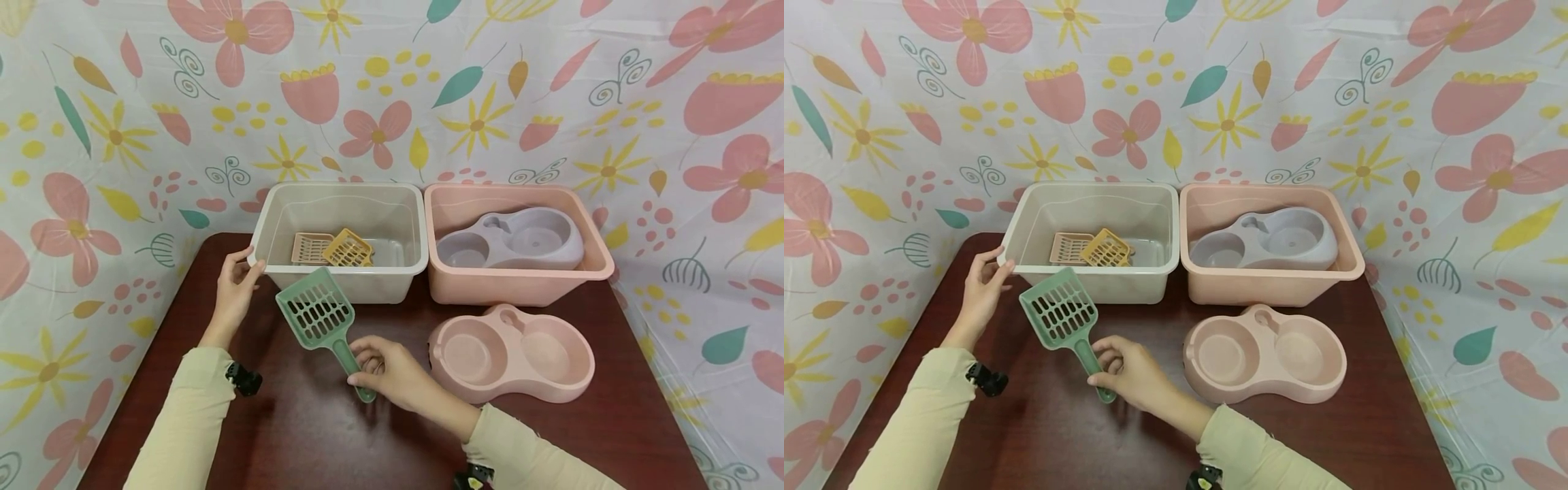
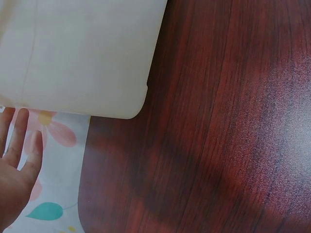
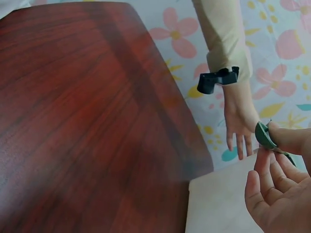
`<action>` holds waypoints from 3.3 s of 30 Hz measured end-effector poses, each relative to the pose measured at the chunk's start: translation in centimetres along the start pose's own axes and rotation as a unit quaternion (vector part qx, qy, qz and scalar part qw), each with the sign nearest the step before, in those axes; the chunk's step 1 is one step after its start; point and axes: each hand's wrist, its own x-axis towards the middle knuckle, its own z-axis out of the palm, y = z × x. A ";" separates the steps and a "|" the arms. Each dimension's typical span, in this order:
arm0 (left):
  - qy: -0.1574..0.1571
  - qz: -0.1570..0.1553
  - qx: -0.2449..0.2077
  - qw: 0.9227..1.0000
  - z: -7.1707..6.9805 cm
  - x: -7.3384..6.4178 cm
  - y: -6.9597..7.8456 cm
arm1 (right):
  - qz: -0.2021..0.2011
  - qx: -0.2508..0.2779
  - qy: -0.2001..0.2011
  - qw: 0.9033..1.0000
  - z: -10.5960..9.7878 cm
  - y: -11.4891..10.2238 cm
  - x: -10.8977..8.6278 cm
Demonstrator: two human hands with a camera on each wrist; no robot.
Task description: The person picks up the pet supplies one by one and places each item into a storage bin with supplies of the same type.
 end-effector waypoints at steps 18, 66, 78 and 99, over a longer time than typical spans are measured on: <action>0.014 0.007 -0.019 1.000 0.2 0.1 -0.3 | -0.014 -0.012 0.021 1.000 -2.2 -1.0 0.9; 0.017 -0.013 -0.017 1.000 0.5 -0.1 -0.3 | 0.028 -0.018 0.105 0.994 -8.3 -1.3 6.0; 0.012 -0.017 -0.020 1.000 0.4 -0.1 -0.3 | 0.054 -0.022 0.123 0.991 -9.3 -1.8 8.7; 0.004 -0.012 -0.017 1.000 0.4 -0.2 0.1 | 0.085 -0.015 0.138 0.987 -10.7 -1.6 10.1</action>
